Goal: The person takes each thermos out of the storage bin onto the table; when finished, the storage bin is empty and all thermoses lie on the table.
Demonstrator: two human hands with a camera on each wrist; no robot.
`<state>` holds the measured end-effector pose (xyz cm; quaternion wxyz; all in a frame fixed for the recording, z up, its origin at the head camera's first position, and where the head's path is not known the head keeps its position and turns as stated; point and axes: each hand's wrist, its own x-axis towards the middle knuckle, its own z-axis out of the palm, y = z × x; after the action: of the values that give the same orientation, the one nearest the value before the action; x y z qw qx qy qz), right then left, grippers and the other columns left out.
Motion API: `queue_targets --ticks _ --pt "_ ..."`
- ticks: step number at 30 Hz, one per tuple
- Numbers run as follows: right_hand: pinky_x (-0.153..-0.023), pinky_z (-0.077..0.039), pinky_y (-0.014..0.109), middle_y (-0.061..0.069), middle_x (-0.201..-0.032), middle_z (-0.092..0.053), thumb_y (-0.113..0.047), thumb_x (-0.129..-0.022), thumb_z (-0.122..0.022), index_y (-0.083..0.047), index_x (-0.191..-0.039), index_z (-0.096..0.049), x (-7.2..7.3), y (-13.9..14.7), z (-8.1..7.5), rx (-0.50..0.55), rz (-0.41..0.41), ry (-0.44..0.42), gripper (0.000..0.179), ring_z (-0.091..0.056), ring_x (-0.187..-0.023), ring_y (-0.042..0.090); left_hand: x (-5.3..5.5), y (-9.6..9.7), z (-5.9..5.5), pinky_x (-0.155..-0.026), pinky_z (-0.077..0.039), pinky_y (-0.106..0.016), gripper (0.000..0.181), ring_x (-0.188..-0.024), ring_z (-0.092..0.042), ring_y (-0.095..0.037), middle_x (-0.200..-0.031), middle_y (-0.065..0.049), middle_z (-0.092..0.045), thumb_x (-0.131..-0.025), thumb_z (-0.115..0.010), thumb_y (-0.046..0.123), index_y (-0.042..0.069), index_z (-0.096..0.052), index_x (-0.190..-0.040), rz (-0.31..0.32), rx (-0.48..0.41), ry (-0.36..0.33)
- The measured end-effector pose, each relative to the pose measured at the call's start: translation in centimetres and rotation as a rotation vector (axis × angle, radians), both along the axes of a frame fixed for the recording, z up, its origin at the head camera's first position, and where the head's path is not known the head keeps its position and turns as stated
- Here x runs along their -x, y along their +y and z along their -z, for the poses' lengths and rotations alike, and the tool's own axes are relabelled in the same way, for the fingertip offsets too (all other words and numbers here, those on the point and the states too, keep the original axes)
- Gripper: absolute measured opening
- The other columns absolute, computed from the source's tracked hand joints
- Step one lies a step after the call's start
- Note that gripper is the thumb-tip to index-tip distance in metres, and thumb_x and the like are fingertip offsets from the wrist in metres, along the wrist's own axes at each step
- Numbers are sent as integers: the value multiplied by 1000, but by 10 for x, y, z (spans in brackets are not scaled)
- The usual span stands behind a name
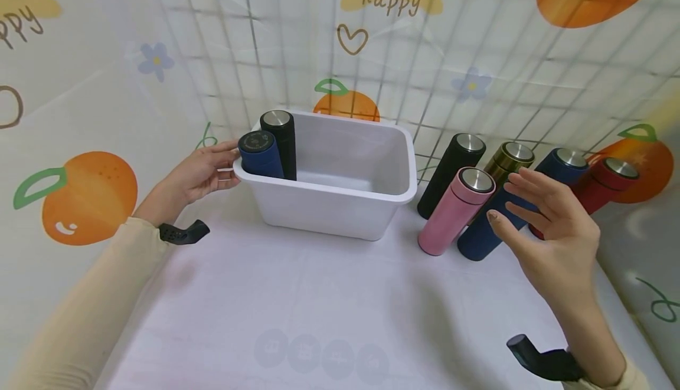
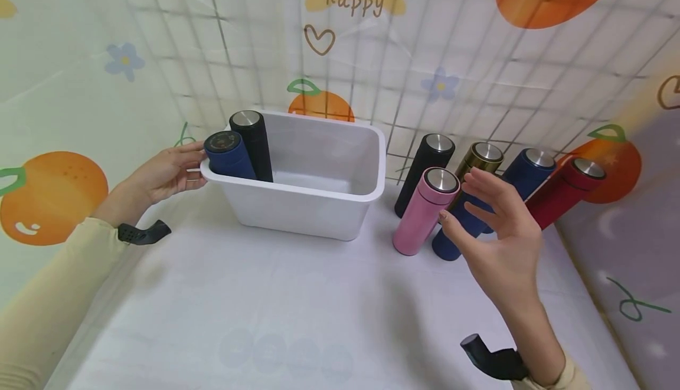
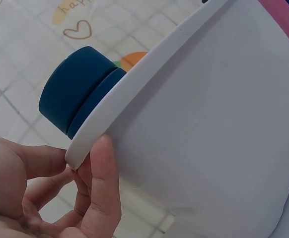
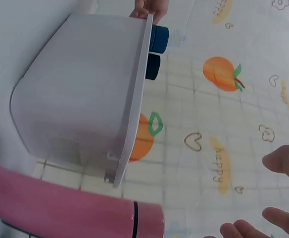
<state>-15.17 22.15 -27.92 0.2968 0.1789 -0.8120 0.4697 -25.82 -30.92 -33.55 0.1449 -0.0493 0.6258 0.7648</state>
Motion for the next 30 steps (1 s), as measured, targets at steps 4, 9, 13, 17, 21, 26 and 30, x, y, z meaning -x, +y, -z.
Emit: queue_targets --ticks 4,9,13,17,21,26,30 --pt "-90 -51 17 16 -129 -63 18 -75 -76 -6 -138 -59 3 -11 -4 -7 -28 -17 70 -62 -116 19 0 -1 0 -69 -59 -26 58 -80 -66 -17 -108 -7 -63 -107 -51 19 13 -27 -159 -3 5 2" --pt "-87 -52 17 13 -126 -65 18 -74 -77 -3 -136 -60 10 -24 -8 9 -77 14 67 -63 -114 17 -1 -1 -1 -70 -59 -26 58 -81 -66 -17 -107 -6 -63 -107 -51 19 13 -27 -159 -5 12 -8" --pt "-85 -53 17 12 -124 -66 17 -74 -78 -1 -135 -61 17 -30 -10 2 -105 29 66 -64 -111 15 -1 -1 -1 -70 -59 -26 56 -80 -66 -17 -107 -6 -63 -107 -49 19 14 -28 -159 -10 15 -11" --pt "-84 -54 18 10 -125 -67 14 -76 -79 -4 -135 -61 26 -34 -13 9 -137 6 64 -65 -110 16 0 -2 0 -69 -59 -26 57 -80 -66 -17 -106 -7 -63 -107 -51 18 14 -29 -159 -14 2 -12" --pt "-84 -55 20 9 -126 -66 14 -78 -78 -4 -135 -61 35 -39 -19 44 -190 -30 62 -66 -110 18 1 -2 0 -69 -60 -27 58 -80 -67 -18 -107 -8 -63 -106 -52 17 13 -28 -159 -10 -19 -15" --pt "-85 -56 23 10 -126 -66 10 -80 -77 -8 -135 -62 46 -47 -27 69 -223 -59 60 -65 -111 21 1 -1 0 -70 -59 -26 56 -80 -66 -17 -108 -7 -63 -107 -50 19 14 -29 -159 -12 14 -8" --pt "-84 -56 24 7 -126 -66 4 -83 -78 -14 -136 -62 57 -55 -33 65 -217 -77 58 -64 -112 22 -1 0 0 -70 -59 -26 55 -81 -65 -17 -110 -7 -62 -107 -49 20 15 -29 -159 -14 26 -9"
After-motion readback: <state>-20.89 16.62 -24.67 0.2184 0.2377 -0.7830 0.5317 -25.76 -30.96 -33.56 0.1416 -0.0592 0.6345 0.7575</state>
